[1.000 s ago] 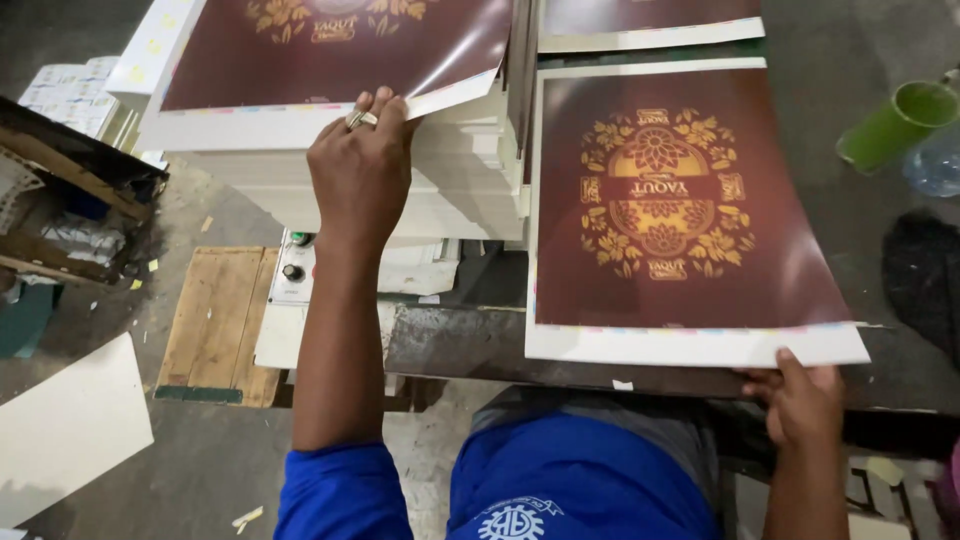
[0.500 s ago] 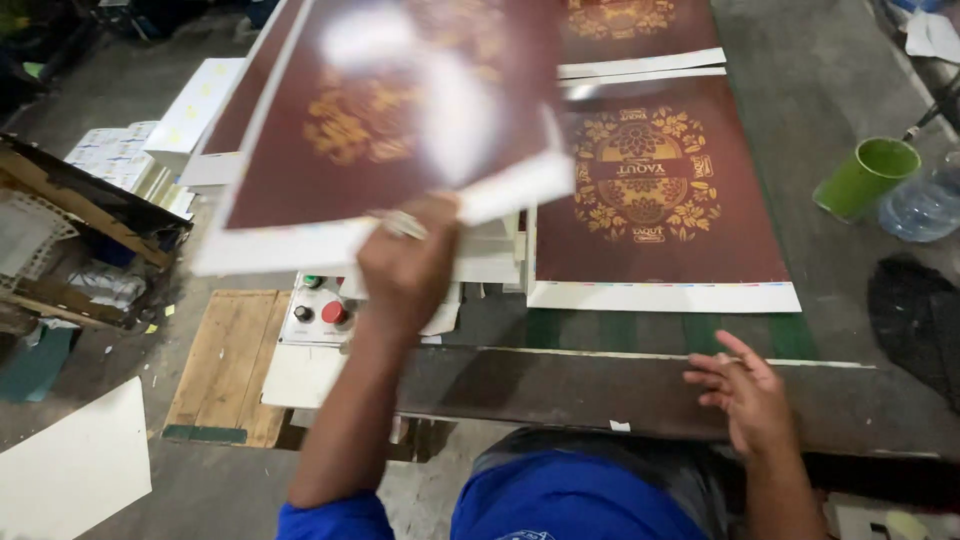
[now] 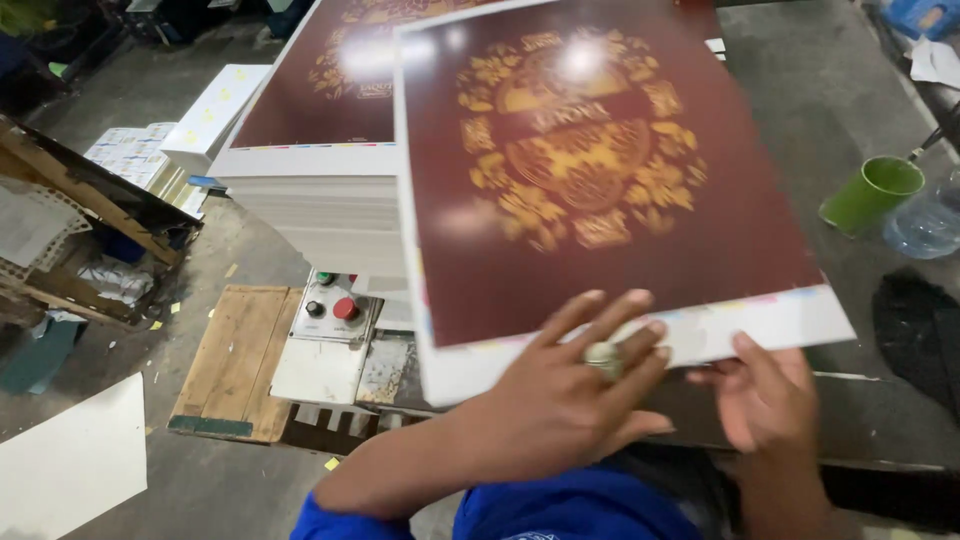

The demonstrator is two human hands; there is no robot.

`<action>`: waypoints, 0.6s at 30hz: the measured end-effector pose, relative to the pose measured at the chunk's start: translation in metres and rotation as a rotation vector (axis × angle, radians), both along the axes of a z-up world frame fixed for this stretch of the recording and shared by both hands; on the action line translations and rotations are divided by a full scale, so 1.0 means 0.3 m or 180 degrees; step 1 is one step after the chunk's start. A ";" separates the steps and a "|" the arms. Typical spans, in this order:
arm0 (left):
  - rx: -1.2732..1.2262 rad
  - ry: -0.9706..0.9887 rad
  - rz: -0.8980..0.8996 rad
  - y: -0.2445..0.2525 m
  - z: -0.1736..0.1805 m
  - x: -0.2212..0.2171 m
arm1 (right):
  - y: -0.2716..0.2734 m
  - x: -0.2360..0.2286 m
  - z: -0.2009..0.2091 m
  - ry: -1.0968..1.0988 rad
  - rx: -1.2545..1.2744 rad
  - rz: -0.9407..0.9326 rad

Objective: The person repeatedly picks up printed sheets from a stack on the left and places them onto a growing pile on the right. The sheets feature a maroon and gold design with the text 'YAQOUT'. The person aligns the sheets as they stack them.

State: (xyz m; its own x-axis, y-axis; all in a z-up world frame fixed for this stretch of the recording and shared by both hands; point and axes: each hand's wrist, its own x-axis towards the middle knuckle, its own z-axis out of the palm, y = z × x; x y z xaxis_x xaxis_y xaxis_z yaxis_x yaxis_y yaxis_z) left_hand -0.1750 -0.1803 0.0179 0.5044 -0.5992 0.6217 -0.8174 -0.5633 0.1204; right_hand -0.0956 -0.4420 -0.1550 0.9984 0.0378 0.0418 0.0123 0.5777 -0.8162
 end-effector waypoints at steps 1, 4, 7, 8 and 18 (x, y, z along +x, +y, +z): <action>0.0003 -0.0005 -0.0001 0.041 0.020 0.013 | -0.067 -0.003 -0.081 -0.0005 0.0003 -0.0001; 0.0110 -0.0386 0.0561 0.188 0.015 0.105 | -0.246 -0.031 -0.285 0.0040 -0.0254 -0.0592; 0.0395 -0.0284 0.1813 0.379 -0.092 0.322 | -0.385 -0.094 -0.427 0.0205 -0.0386 -0.0744; 0.0471 -0.0516 0.2138 0.442 -0.119 0.397 | -0.433 -0.121 -0.489 0.0126 -0.0160 -0.0665; 0.0945 -0.0504 0.2734 0.560 -0.182 0.490 | -0.493 -0.291 -0.587 0.0369 0.0031 -0.0955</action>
State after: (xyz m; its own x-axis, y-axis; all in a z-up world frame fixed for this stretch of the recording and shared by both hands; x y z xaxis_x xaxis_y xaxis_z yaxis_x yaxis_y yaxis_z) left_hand -0.0280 -0.0124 -0.0366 0.7719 -0.2043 0.6020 -0.0989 -0.9740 -0.2037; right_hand -0.1827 -0.5898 -0.3311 0.9631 -0.2588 -0.0739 0.0905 0.5701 -0.8166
